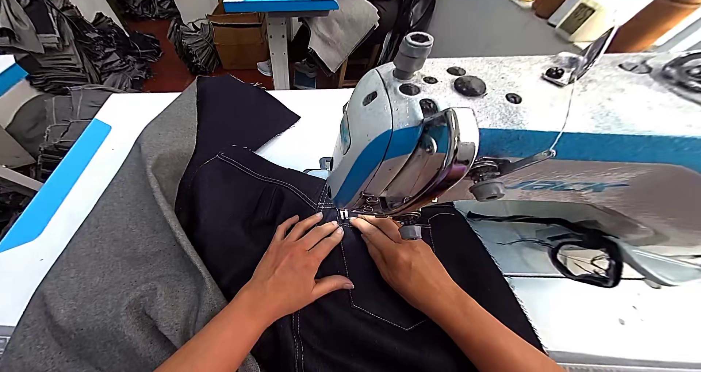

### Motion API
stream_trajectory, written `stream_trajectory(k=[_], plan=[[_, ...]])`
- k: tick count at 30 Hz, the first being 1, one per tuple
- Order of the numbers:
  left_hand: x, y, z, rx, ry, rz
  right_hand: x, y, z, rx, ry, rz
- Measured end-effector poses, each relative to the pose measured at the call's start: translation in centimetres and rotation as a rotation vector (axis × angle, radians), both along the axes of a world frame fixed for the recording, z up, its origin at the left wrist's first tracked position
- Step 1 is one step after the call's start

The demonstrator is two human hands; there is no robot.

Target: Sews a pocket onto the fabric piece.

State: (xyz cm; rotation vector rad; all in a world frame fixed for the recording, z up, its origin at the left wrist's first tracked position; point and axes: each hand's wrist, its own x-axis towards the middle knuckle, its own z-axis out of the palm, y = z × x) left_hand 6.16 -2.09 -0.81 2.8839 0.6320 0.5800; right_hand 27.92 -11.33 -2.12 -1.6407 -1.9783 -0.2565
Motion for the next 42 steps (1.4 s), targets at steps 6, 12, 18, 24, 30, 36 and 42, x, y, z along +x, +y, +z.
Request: stream_trajectory(k=[6, 12, 18, 24, 30, 36, 42], plan=[[0.1, 0.2, 0.0, 0.003, -0.006, 0.014, 0.3, 0.4, 0.1, 0.013, 0.011, 0.015], [0.2, 0.5, 0.0, 0.004, -0.009, 0.006, 0.3, 0.6, -0.1, 0.023, 0.016, 0.010], [0.2, 0.3, 0.0, 0.001, -0.020, 0.015, 0.5, 0.6, -0.1, 0.002, 0.019, 0.007], [0.2, 0.3, 0.0, -0.002, -0.018, 0.012, 0.6, 0.6, -0.2, 0.004, 0.026, 0.003], [0.1, 0.5, 0.0, -0.006, -0.017, 0.001, 0.4, 0.5, 0.0, 0.008, 0.028, 0.007], [0.3, 0.7, 0.2, -0.010, 0.001, 0.002, 0.4, 0.7, 0.1, 0.002, 0.020, 0.002], [-1.4, -6.6, 2.2, -0.164, 0.147, -0.041, -1.5, -4.5, 1.3, -0.109, 0.108, 0.113]])
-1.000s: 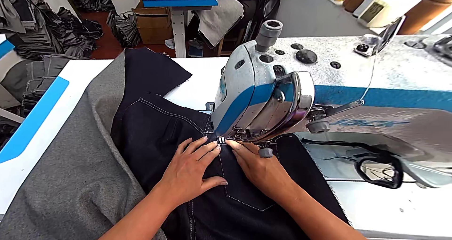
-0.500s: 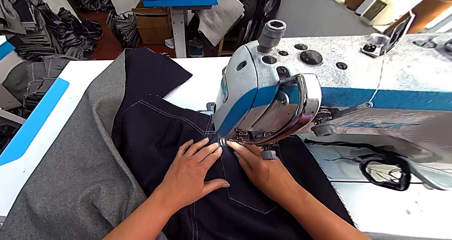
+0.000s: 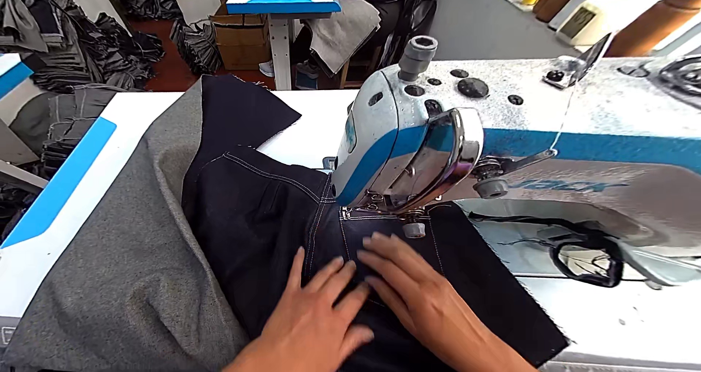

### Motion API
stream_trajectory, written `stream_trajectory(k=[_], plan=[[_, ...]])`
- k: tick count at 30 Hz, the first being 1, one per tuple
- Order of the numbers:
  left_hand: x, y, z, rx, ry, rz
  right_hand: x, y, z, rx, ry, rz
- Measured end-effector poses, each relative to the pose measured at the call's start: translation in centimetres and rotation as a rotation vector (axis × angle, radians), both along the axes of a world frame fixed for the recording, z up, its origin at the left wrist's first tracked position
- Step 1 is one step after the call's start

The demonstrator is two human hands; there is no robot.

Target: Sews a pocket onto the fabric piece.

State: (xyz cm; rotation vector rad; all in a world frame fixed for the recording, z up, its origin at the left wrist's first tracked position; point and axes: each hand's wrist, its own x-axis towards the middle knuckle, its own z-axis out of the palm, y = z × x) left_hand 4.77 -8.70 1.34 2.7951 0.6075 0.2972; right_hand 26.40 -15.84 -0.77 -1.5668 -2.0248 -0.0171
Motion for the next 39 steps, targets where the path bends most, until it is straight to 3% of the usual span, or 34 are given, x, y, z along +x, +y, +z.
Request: stream_trajectory(k=[4, 13, 22, 39], plan=[[-2.6, -0.5, -3.2, 0.131, -0.144, -0.082, -0.7, -3.8, -2.2, 0.061, 0.029, 0.082], [-2.9, 0.2, -3.2, 0.080, -0.188, -0.091, -0.9, -4.2, -2.4, 0.084, 0.059, 0.054], [-0.5, 4.2, -2.6, 0.121, -0.171, -0.059, 1.2, 0.4, -1.5, 0.081, 0.027, 0.051], [1.1, 8.8, -2.3, 0.112, -0.189, -0.132, 2.2, 4.0, -0.8, 0.095, -0.012, 0.024]])
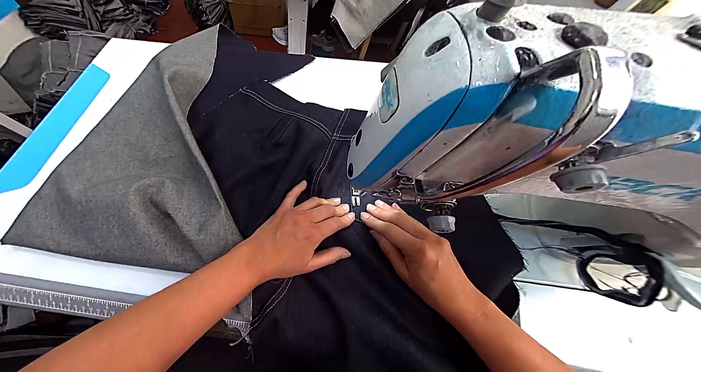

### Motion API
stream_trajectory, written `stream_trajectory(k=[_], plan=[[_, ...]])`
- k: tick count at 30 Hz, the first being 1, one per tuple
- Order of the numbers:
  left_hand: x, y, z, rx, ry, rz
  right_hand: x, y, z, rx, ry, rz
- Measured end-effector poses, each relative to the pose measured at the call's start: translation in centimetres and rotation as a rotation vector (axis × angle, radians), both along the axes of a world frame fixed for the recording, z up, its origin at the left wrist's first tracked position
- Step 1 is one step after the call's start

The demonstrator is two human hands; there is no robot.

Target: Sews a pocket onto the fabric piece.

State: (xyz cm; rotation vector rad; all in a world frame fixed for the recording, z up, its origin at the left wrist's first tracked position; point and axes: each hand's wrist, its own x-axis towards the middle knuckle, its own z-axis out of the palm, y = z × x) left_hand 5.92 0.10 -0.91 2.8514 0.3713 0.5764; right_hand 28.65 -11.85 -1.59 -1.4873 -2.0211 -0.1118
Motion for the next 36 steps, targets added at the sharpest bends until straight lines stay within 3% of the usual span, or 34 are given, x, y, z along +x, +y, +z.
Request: stream_trajectory(k=[22, 27, 31, 36], plan=[[0.7, 2.3, 0.2, 0.001, -0.023, -0.049, 0.1, 1.5, 0.0, 0.000, -0.009, -0.070], [0.6, 2.3, 0.1, 0.016, -0.021, -0.053, 1.3, 0.7, 1.5, -0.089, 0.377, -0.242], [0.6, 2.3, 0.1, 0.038, -0.031, -0.046, 2.1, 0.4, 1.2, -0.108, 0.690, -0.044], [0.5, 2.3, 0.0, 0.033, -0.028, -0.044, 1.7, 0.7, 1.4, -0.088, 0.667, -0.078]])
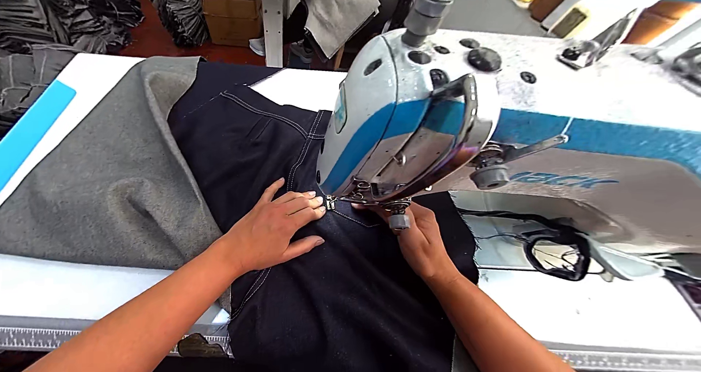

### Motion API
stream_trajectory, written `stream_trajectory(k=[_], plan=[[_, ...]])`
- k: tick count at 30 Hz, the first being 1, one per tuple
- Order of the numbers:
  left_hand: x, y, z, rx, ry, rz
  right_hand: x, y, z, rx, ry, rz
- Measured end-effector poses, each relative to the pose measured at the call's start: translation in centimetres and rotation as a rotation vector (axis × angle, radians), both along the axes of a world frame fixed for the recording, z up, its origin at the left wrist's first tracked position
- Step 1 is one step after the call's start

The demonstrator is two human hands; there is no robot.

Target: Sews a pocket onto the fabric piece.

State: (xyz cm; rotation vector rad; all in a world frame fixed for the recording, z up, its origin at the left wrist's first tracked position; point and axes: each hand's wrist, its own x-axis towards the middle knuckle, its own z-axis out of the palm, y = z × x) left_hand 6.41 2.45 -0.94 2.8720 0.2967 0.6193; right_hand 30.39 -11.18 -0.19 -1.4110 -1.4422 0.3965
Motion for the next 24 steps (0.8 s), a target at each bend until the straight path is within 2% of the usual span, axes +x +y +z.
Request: stream_trajectory(k=[5, 9, 11, 14, 16, 18, 21, 23, 24], plan=[[0.0, 0.0, 0.0, 0.017, 0.003, 0.004, -0.4, 0.6, -0.4, 0.052, -0.064, -0.054], [0.0, 0.1, -0.1, 0.016, -0.003, 0.002, 0.3, 0.4, -0.8, 0.013, 0.150, 0.039], [0.1, 0.3, -0.1, 0.016, 0.000, -0.005, 0.2, 0.3, -0.8, -0.001, 0.271, 0.022], [0.2, 0.7, -0.1, 0.027, -0.005, -0.025, -0.2, 0.1, -0.4, -0.033, 0.189, -0.055], [0.3, 0.0, 0.4, 0.033, 0.023, 0.034, -0.3, -0.1, -0.1, -0.065, 0.116, -0.085], [0.9, -3.0, 2.2, -0.041, 0.142, 0.220, -0.4, 0.0, -0.1, -0.073, 0.105, -0.105], [1.9, -10.0, 4.2, -0.275, 0.329, 0.456, -0.3, 0.3, -0.5, -0.080, 0.095, -0.106], [1.4, -12.7, 2.7, -0.343, 0.355, 0.492, -0.4, 0.4, -0.8, -0.070, 0.019, -0.098], [0.7, -12.9, 1.4, -0.270, 0.298, 0.496, -0.5, 0.0, -0.7, -0.066, -0.062, -0.085]])
